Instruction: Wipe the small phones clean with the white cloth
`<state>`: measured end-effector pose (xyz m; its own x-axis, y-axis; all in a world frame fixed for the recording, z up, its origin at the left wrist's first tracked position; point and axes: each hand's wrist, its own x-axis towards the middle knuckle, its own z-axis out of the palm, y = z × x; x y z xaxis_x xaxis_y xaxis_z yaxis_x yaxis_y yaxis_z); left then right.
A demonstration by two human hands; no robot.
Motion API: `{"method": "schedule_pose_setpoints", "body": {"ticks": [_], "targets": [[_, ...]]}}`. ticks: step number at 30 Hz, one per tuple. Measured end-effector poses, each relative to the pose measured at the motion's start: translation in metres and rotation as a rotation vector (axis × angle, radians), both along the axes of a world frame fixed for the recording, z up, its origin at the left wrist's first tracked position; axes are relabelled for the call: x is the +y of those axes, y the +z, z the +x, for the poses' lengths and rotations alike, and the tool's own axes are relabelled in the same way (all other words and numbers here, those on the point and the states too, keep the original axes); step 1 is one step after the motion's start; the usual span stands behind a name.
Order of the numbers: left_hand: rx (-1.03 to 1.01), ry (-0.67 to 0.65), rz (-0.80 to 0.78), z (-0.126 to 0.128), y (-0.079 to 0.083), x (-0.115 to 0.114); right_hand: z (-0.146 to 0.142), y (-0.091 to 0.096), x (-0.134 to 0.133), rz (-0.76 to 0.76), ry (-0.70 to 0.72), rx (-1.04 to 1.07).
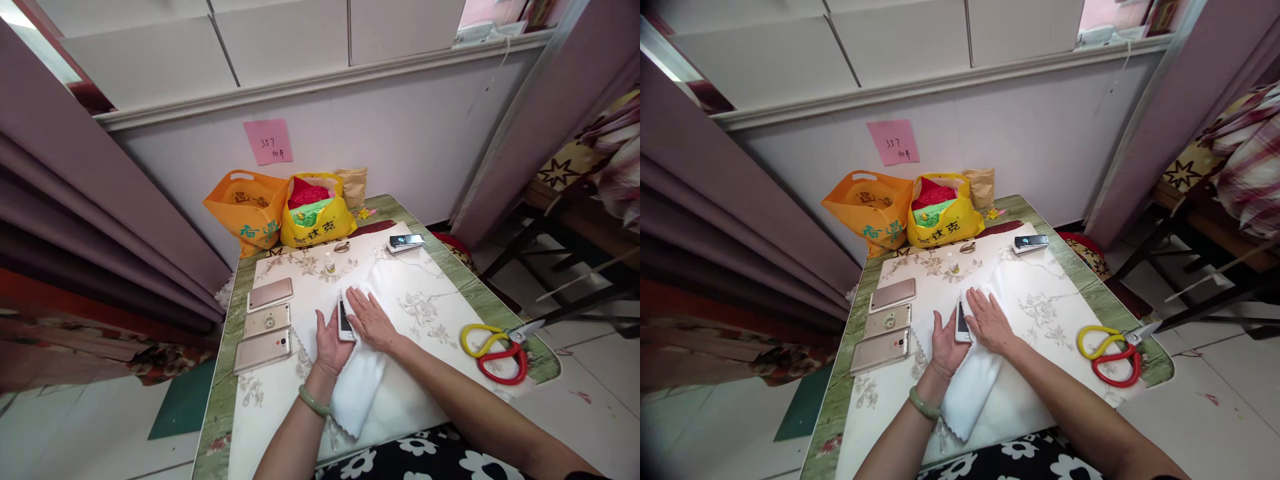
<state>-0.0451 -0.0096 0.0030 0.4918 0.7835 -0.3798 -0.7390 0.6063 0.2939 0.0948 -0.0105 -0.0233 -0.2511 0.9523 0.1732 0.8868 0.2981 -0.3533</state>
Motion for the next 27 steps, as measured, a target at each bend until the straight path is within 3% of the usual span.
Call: {"method": "schedule_pose_setpoints", "body": {"ticks": [5,10,14,20,27], "targets": [[-0.002,0.046,-0.010,-0.001,-0.001,-0.001,0.004,-0.001,-0.023,0.026,0.015,-0.009],[0.066,0.068,-0.069,-0.004,-0.006,-0.002,0.000,0.010,-0.055,0.037,0.213,0.015],[0.139,0.123,-0.126,-0.003,-0.010,-0.002,-0.001,0.019,-0.048,0.008,0.341,0.009],[0.109,0.047,-0.077,-0.002,-0.004,0.000,-0.003,0.012,-0.007,-0.003,0.185,0.011],[0.007,0.001,0.017,-0.002,-0.004,-0.001,0.000,-0.004,-0.010,0.105,0.064,0.115]]}}
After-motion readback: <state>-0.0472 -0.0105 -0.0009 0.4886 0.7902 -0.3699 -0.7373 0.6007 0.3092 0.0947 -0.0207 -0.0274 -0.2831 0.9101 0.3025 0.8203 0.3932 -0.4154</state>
